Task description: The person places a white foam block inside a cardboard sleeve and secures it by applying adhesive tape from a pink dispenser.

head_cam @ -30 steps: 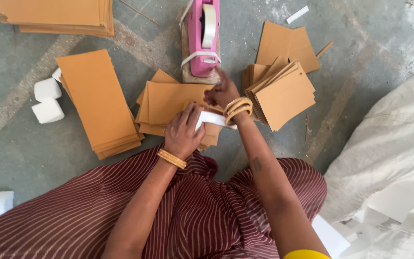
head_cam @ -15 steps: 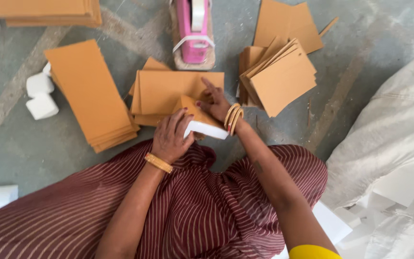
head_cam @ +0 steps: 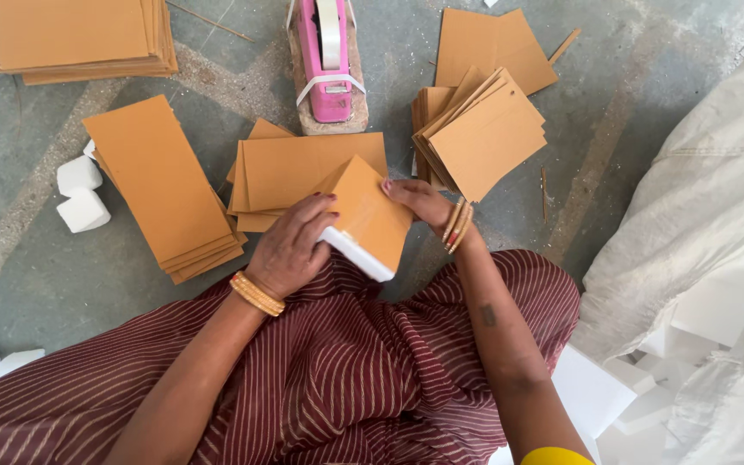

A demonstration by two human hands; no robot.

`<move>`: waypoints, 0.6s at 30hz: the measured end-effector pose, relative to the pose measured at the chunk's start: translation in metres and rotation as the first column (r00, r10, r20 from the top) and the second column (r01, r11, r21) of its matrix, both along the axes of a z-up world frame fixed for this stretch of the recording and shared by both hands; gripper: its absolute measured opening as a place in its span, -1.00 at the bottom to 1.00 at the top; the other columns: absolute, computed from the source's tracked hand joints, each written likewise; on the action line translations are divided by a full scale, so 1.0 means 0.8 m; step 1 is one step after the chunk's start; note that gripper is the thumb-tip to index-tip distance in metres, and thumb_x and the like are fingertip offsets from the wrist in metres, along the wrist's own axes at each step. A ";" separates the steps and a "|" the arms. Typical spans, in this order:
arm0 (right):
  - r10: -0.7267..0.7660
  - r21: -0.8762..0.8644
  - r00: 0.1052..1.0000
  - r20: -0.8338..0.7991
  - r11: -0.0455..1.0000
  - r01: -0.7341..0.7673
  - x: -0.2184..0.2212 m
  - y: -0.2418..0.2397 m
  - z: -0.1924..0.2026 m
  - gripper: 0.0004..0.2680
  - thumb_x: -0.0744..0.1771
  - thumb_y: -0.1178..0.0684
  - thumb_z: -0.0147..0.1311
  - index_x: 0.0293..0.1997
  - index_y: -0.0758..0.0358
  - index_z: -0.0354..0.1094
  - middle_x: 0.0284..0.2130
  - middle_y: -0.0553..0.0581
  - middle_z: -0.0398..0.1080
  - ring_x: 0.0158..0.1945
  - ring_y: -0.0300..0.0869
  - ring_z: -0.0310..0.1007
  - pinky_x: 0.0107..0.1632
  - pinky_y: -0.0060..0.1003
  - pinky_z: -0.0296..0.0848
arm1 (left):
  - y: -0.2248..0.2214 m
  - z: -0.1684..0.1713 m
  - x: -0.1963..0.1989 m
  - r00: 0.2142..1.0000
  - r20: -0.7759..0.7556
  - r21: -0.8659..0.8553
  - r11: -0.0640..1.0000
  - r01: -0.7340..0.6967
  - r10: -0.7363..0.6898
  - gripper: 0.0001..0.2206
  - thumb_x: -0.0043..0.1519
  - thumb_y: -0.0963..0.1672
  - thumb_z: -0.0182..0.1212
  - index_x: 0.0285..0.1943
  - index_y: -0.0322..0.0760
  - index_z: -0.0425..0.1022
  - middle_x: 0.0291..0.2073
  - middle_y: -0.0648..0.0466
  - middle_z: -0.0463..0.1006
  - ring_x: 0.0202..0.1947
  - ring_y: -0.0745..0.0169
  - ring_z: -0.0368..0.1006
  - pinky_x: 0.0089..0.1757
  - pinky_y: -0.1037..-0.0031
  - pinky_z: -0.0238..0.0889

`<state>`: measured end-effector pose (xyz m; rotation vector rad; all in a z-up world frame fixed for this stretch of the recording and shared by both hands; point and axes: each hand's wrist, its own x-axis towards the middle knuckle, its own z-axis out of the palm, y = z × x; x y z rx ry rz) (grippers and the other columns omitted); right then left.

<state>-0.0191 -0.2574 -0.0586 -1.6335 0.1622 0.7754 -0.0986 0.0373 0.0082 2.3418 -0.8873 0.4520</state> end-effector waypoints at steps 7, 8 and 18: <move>-0.114 0.296 0.993 -0.011 0.949 0.112 -0.052 0.008 0.005 -0.58 0.40 -0.18 0.00 0.23 0.45 0.32 -0.09 0.20 0.54 -0.07 -0.22 0.54 0.03 -0.32 0.50 | 0.006 0.017 -0.029 0.992 -0.125 0.026 1.000 -0.016 0.019 -0.28 -0.04 -0.17 0.45 0.33 -0.23 0.17 0.38 -0.11 0.14 0.32 -0.19 0.27 0.22 0.10 0.27; -0.129 0.298 0.992 -0.007 0.946 0.125 -0.051 0.009 0.005 -0.59 0.40 -0.17 0.00 0.22 0.45 0.32 -0.10 0.20 0.54 -0.07 -0.22 0.55 0.02 -0.32 0.51 | 0.001 0.019 -0.028 0.992 -0.121 0.032 0.999 -0.029 0.033 -0.27 -0.03 -0.15 0.46 0.35 -0.20 0.17 0.38 -0.12 0.13 0.31 -0.19 0.26 0.23 0.08 0.25; -0.152 0.311 0.988 -0.024 0.938 0.152 -0.067 0.022 0.002 -0.70 0.42 -0.12 0.00 0.09 0.37 0.38 -0.26 0.07 0.51 -0.25 -0.31 0.49 -0.15 -0.39 0.49 | -0.020 0.024 -0.006 0.991 0.118 0.280 0.955 -0.096 0.065 -0.72 0.21 -0.18 0.20 0.12 -0.20 0.52 0.11 0.14 0.53 0.26 0.24 0.36 0.37 -0.02 -0.13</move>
